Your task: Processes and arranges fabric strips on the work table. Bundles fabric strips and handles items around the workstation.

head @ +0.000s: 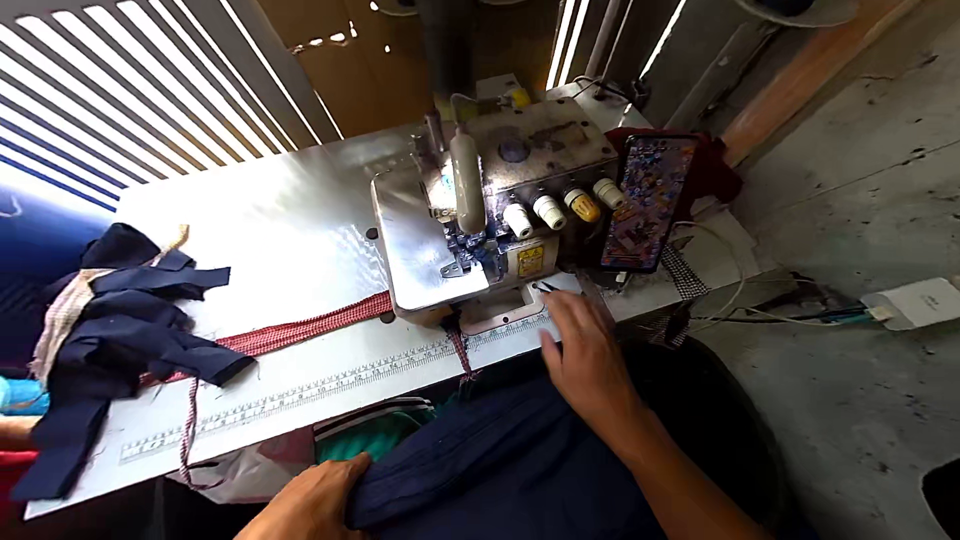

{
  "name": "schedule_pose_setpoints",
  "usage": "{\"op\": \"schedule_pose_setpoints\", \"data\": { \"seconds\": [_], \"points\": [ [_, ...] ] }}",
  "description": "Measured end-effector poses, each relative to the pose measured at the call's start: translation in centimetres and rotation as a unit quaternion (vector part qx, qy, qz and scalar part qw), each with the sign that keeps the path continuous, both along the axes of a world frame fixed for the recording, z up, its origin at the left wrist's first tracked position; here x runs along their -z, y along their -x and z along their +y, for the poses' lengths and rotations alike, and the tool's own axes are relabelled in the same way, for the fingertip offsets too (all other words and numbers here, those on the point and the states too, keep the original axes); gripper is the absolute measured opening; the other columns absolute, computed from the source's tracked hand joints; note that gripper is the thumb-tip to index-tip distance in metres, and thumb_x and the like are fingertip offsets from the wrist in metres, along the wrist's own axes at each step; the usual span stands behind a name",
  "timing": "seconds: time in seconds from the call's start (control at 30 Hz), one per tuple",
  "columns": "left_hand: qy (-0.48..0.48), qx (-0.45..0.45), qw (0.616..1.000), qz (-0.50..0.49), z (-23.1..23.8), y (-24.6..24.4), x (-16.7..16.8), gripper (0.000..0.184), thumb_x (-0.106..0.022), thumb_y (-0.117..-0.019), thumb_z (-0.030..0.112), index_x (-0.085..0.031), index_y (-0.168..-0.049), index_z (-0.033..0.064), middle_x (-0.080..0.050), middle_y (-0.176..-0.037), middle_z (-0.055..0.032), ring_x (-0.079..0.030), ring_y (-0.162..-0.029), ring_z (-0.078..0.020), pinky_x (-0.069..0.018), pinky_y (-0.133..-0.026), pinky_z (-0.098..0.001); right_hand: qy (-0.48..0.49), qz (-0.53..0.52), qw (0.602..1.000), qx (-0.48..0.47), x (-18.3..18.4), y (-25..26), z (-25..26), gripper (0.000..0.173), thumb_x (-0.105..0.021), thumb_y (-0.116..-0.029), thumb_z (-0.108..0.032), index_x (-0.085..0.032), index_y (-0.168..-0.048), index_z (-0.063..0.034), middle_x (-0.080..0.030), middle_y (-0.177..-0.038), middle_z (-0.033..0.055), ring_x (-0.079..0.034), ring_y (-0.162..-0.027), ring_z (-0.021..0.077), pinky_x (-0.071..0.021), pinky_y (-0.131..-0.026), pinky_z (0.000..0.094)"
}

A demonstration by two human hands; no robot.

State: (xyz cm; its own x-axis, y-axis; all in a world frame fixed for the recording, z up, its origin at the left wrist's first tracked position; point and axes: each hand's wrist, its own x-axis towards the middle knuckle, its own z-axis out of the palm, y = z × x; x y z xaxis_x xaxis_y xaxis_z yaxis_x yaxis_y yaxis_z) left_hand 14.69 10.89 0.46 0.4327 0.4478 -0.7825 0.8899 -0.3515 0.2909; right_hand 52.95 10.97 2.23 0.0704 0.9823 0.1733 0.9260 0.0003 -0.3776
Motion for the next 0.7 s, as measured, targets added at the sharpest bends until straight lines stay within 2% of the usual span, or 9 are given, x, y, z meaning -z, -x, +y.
{"op": "schedule_pose_setpoints", "data": {
  "seconds": [0.1,0.2,0.3,0.4,0.47,0.53,0.57,0.63,0.7],
  "points": [
    [-0.078,0.035,0.995,-0.055,-1.6,0.3,-2.1,0.044,-0.086,-0.0744,0.034,-0.067,-0.105,0.0070,-0.072,-0.090,-0.0144,-0.072,-0.085,-0.0379,-0.0553,-0.072,-0.0615,0.082,0.084,0.957,-0.267,0.6,1.9,-2.2,0.069,-0.080,-0.0848,-0.047,-0.060,-0.143,-0.0163,-0.062,-0.142,0.0049,-0.055,-0.135,0.0218,-0.0484,-0.111,0.0421],
    [-0.276,0.093,0.934,-0.207,-3.7,0.8,-3.3,0.031,-0.079,-0.0656,0.037,-0.066,-0.084,0.0153,-0.067,-0.075,-0.0013,-0.070,-0.067,-0.0232,-0.0556,-0.051,-0.0468,0.105,0.044,0.922,-0.369,2.1,2.2,-2.5,0.096,-0.094,-0.0628,-0.046,-0.055,-0.147,-0.0241,-0.053,-0.150,0.0038,-0.043,-0.143,0.0277,-0.0392,-0.114,0.0508],
    [-0.321,0.109,0.911,-0.233,-5.0,1.5,-5.7,0.025,-0.068,-0.0777,0.039,-0.067,-0.088,0.0166,-0.068,-0.078,0.0001,-0.068,-0.069,-0.0213,-0.0536,-0.053,-0.0415,0.107,0.017,0.908,-0.405,1.9,1.5,-3.0,0.088,-0.089,-0.0676,-0.052,-0.057,-0.145,-0.0261,-0.061,-0.138,0.0045,-0.051,-0.134,0.0290,-0.0432,-0.111,0.0493],
    [-0.323,0.132,0.909,-0.228,-6.0,1.8,-6.8,0.024,-0.064,-0.0828,0.040,-0.068,-0.092,0.0179,-0.070,-0.080,0.0003,-0.068,-0.067,-0.0214,-0.0527,-0.053,-0.0405,0.195,0.040,0.889,-0.413,3.5,0.6,-2.6,0.095,-0.087,-0.0680,-0.059,-0.052,-0.148,-0.0202,-0.054,-0.150,0.0062,-0.046,-0.143,0.0279,-0.0372,-0.117,0.0517],
    [-0.331,0.134,0.910,-0.212,-6.5,1.9,-6.1,0.027,-0.067,-0.0773,0.041,-0.068,-0.092,0.0189,-0.066,-0.073,0.0016,-0.066,-0.062,-0.0210,-0.0512,-0.049,-0.0400,0.282,0.054,0.874,-0.392,4.1,-0.4,-1.7,0.102,-0.089,-0.0658,-0.056,-0.048,-0.151,-0.0174,-0.054,-0.150,0.0078,-0.047,-0.142,0.0303,-0.0340,-0.115,0.0609],
    [-0.322,0.107,0.929,-0.148,-6.2,2.6,-5.3,0.037,-0.074,-0.0661,0.042,-0.067,-0.094,0.0187,-0.063,-0.067,0.0013,-0.067,-0.059,-0.0230,-0.0521,-0.046,-0.0439,0.321,0.038,0.863,-0.387,3.9,-1.7,-0.7,0.089,-0.089,-0.0673,-0.049,-0.055,-0.144,-0.0183,-0.064,-0.136,0.0079,-0.055,-0.131,0.0330,-0.0354,-0.112,0.0653],
    [-0.279,0.081,0.953,-0.090,-5.8,3.0,-5.2,0.044,-0.081,-0.0633,0.040,-0.067,-0.098,0.0168,-0.065,-0.068,-0.0020,-0.069,-0.063,-0.0274,-0.0541,-0.051,-0.0492,0.331,0.023,0.855,-0.398,3.6,-2.3,-0.4,0.076,-0.087,-0.0696,-0.045,-0.062,-0.136,-0.0169,-0.069,-0.126,0.0081,-0.059,-0.124,0.0333,-0.0361,-0.111,0.0654],
    [-0.162,0.055,0.985,0.017,-4.7,4.5,-4.8,0.048,-0.085,-0.0711,0.037,-0.065,-0.108,0.0137,-0.072,-0.085,-0.0069,-0.073,-0.086,-0.0319,-0.0557,-0.083,-0.0559,0.357,-0.004,0.837,-0.415,3.0,-3.4,-0.4,0.056,-0.085,-0.0735,-0.038,-0.068,-0.121,-0.0124,-0.072,-0.111,0.0083,-0.064,-0.114,0.0315,-0.0362,-0.112,0.0610],
    [-0.171,0.056,0.984,0.008,-4.5,6.5,-3.9,0.046,-0.085,-0.0688,0.038,-0.068,-0.103,0.0133,-0.074,-0.087,-0.0044,-0.074,-0.089,-0.0269,-0.0502,-0.102,-0.0552,0.338,-0.032,0.843,-0.417,1.8,-4.2,-1.0,0.043,-0.085,-0.0737,-0.031,-0.069,-0.109,-0.0110,-0.072,-0.101,0.0066,-0.067,-0.104,0.0277,-0.0443,-0.106,0.0538]
  ]
}}
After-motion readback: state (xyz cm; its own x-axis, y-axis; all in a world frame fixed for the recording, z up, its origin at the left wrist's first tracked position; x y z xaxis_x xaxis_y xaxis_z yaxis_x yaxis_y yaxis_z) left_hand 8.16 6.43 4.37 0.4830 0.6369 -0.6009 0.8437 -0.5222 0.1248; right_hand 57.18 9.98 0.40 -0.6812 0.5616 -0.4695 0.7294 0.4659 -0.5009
